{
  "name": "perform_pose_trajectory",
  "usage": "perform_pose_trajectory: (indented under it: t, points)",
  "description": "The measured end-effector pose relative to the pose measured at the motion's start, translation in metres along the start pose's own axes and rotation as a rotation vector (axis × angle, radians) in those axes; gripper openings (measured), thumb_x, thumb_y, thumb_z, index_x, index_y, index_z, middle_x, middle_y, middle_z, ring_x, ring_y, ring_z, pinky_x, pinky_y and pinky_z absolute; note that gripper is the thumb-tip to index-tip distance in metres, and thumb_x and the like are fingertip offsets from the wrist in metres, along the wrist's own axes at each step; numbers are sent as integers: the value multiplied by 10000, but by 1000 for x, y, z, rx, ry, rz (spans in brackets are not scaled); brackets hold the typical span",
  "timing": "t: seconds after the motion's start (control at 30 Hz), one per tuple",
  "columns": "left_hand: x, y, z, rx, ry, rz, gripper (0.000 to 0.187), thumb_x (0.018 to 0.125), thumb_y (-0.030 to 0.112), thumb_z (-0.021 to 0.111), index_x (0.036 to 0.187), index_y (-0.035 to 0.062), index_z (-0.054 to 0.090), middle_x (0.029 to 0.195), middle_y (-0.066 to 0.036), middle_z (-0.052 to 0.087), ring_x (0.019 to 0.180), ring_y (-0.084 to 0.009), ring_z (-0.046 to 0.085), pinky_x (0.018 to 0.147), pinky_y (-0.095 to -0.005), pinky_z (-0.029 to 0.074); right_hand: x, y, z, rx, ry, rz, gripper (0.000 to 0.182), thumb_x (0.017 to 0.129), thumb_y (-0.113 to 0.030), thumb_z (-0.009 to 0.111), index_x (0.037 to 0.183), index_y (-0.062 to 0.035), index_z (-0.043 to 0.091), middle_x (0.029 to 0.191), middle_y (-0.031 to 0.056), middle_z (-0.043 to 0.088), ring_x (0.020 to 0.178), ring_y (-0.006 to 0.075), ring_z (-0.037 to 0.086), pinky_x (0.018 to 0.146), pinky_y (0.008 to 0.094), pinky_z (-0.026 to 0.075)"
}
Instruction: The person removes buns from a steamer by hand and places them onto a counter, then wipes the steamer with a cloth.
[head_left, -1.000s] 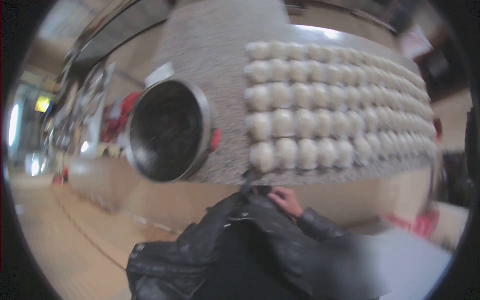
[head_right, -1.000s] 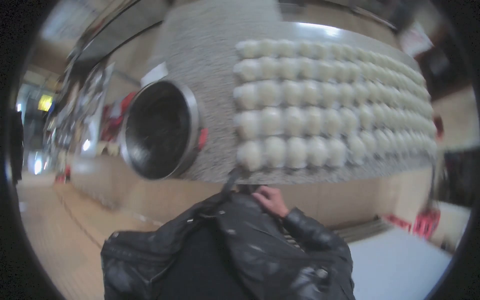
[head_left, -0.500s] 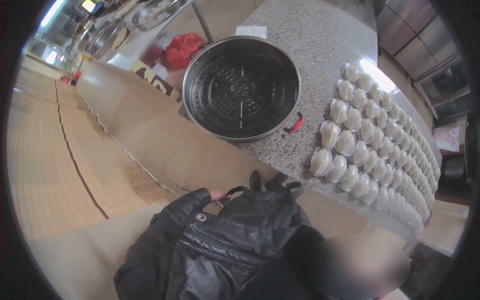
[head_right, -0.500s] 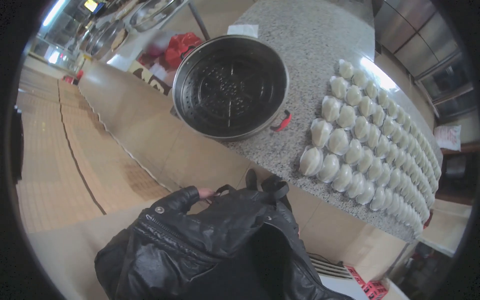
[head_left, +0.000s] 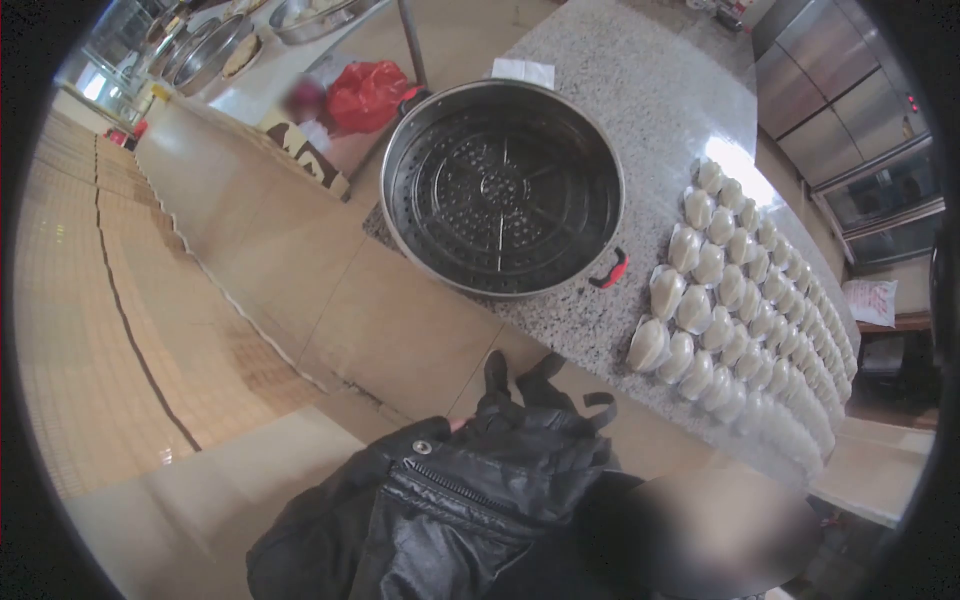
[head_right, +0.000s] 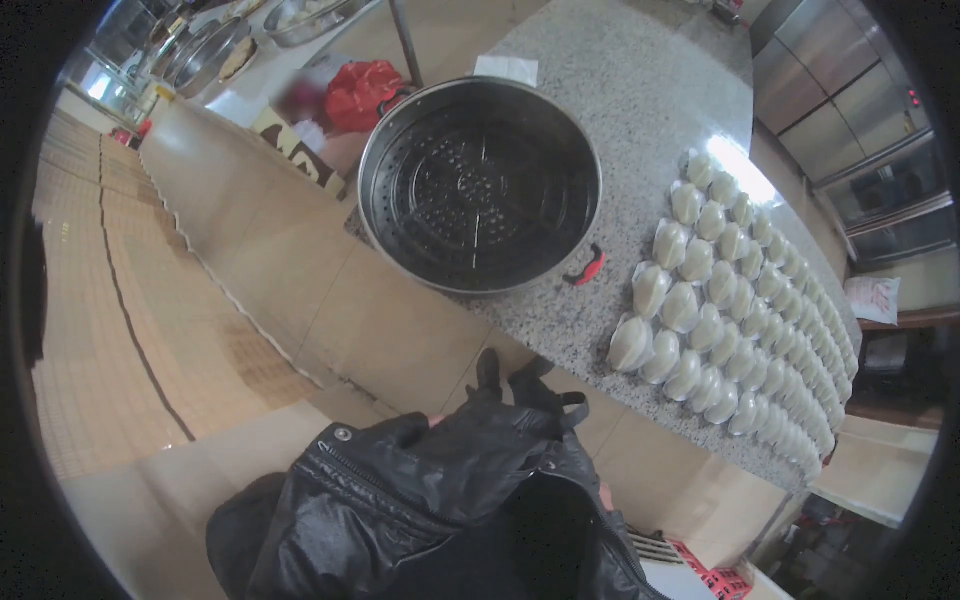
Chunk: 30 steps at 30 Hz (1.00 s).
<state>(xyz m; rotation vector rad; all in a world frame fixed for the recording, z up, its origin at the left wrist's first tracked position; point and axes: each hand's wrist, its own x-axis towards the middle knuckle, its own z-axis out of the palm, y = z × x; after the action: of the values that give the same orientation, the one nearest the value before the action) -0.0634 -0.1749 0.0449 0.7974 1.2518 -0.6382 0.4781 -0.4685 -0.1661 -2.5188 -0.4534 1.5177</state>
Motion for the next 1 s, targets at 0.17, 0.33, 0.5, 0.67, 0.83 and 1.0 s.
perform_pose_trajectory:
  t: [0.17, 0.33, 0.5, 0.67, 0.83, 1.0]
  points:
    - [232, -104, 83, -182, -9, 70, 782, 891, 670, 344, 1459, 133, 323, 1513, -82, 316, 1369, -258, 323, 1147, -371, 237, -10, -27, 5, 95, 23, -27, 407, 901, -420, 610, 1014, -36, 682, 1013, 134, 689, 949, 275, 631, 903, 391, 451]
    - [311, -167, 78, -683, 7, -20, 368, 889, 398, 575, 912, 56, 709, 906, -138, 702, 747, -280, 661, 679, -381, 521, -161, -245, 20, 175, 44, -6, 400, 899, -398, 638, 1003, -15, 692, 1016, 142, 700, 947, 270, 647, 913, 378, 460]
    - [244, -182, 5, -869, 24, 36, 457, 950, 498, 491, 1071, 95, 669, 1106, -127, 672, 981, -264, 642, 816, -426, 514, -170, -341, 10, 183, -36, -670, 395, 905, -463, 589, 1009, -89, 662, 864, 78, 664, 785, 189, 627, 793, 340, 502]
    - [143, -148, -71, -937, 720, 215, 383, 939, 375, 498, 1190, 93, 562, 1122, -117, 663, 934, -230, 673, 564, -279, 486, -128, -488, 5, 76, -167, -1301, 428, 968, -235, 568, 1361, -91, 479, 911, 88, 653, 816, 187, 647, 765, 317, 546]
    - [77, -103, -60, -947, 1051, 294, 416, 980, 352, 505, 1291, 77, 541, 1047, -85, 658, 838, -147, 607, 641, -254, 474, -74, -710, 50, -101, -251, -1625, 609, 997, -367, 487, 1510, -126, 265, 1108, 110, 673, 1045, 268, 644, 1028, 500, 366]
    - [87, -105, 24, -579, 1003, 130, 315, 964, 434, 482, 1063, 155, 589, 863, -38, 601, 798, -173, 549, 730, -344, 439, 28, -915, 158, -385, -277, -1817, 597, 1012, -217, 487, 1526, -129, 198, 1208, 193, 645, 1123, 368, 611, 948, 450, 454]
